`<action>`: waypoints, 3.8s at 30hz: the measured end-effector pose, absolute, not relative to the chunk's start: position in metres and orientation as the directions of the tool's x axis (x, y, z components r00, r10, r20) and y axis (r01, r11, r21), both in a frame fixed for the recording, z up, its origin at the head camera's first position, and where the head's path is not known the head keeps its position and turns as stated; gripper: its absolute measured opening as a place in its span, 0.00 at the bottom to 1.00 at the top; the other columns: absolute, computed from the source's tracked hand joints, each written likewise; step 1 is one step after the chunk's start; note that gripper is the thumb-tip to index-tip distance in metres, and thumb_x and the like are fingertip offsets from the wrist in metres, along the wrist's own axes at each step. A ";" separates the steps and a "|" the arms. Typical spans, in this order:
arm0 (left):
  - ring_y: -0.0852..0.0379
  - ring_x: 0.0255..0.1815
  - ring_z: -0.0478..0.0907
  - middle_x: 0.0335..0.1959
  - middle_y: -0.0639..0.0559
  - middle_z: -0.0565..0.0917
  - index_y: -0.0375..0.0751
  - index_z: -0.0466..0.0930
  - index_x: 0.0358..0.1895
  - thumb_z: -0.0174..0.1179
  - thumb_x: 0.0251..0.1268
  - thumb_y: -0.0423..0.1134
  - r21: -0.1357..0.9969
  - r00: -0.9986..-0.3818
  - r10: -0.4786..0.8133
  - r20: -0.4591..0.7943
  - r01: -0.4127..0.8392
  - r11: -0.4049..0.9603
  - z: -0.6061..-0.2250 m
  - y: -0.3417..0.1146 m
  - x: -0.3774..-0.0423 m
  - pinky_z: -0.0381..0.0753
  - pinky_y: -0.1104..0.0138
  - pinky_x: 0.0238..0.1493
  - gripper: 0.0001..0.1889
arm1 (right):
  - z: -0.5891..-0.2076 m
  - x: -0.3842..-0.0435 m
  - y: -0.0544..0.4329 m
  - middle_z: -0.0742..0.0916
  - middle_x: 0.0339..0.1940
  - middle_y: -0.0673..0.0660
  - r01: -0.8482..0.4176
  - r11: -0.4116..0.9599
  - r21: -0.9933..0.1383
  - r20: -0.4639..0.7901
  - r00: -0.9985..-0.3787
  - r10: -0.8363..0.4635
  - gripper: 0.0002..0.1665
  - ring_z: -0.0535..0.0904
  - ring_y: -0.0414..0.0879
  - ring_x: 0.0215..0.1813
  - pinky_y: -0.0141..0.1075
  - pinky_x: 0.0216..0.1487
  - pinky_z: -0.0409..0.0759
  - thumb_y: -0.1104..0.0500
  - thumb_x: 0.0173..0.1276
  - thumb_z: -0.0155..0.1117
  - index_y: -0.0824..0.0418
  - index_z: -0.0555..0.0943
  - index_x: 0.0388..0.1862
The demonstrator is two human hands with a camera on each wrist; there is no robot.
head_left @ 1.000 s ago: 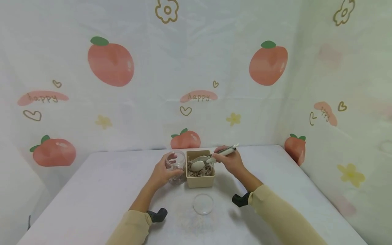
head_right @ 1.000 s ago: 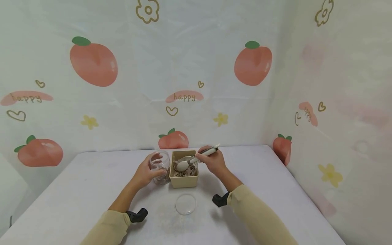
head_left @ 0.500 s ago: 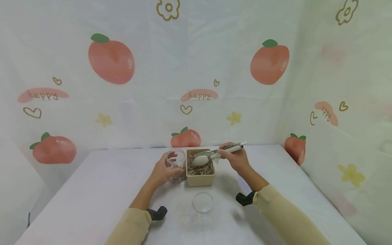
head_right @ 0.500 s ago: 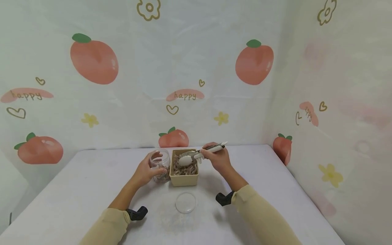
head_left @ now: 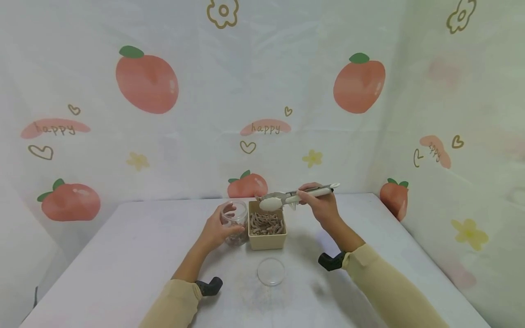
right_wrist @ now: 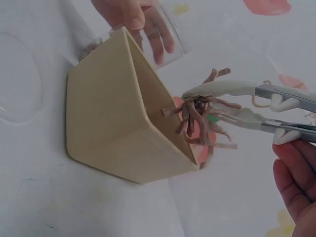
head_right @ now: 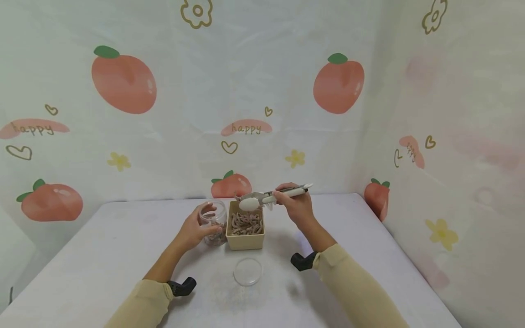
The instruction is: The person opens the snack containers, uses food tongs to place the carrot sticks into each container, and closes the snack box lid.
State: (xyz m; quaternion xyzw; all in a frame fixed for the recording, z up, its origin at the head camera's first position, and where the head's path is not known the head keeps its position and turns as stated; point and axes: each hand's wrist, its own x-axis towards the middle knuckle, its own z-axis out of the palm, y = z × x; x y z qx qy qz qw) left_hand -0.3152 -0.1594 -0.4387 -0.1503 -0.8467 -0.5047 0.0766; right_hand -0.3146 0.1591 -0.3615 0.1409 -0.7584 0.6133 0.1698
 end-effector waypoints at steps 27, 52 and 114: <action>0.43 0.63 0.71 0.63 0.45 0.74 0.40 0.59 0.72 0.75 0.51 0.45 0.827 -0.933 0.192 0.304 0.358 0.433 -0.441 -0.161 -0.315 0.69 0.48 0.59 0.46 | -0.364 -0.312 0.144 0.86 0.35 0.60 -0.480 0.035 -0.876 0.481 -0.877 -0.004 0.11 0.85 0.46 0.34 0.39 0.41 0.83 0.64 0.65 0.66 0.73 0.82 0.41; 0.46 0.58 0.72 0.63 0.45 0.74 0.41 0.59 0.72 0.75 0.50 0.48 0.828 -0.938 0.183 0.295 0.347 0.441 -0.440 -0.160 -0.315 0.71 0.48 0.56 0.47 | -0.368 -0.312 0.149 0.86 0.35 0.62 -0.481 0.005 -0.877 0.481 -0.877 0.023 0.16 0.84 0.47 0.34 0.40 0.41 0.83 0.63 0.65 0.68 0.77 0.80 0.43; 0.41 0.59 0.72 0.57 0.43 0.77 0.41 0.62 0.68 0.75 0.49 0.50 0.841 -0.974 0.120 0.194 0.228 0.490 -0.437 -0.158 -0.312 0.73 0.46 0.56 0.44 | -0.372 -0.314 0.073 0.86 0.34 0.60 -0.498 -0.177 -0.849 0.512 -0.858 -0.038 0.16 0.84 0.49 0.32 0.39 0.39 0.83 0.66 0.64 0.67 0.81 0.78 0.43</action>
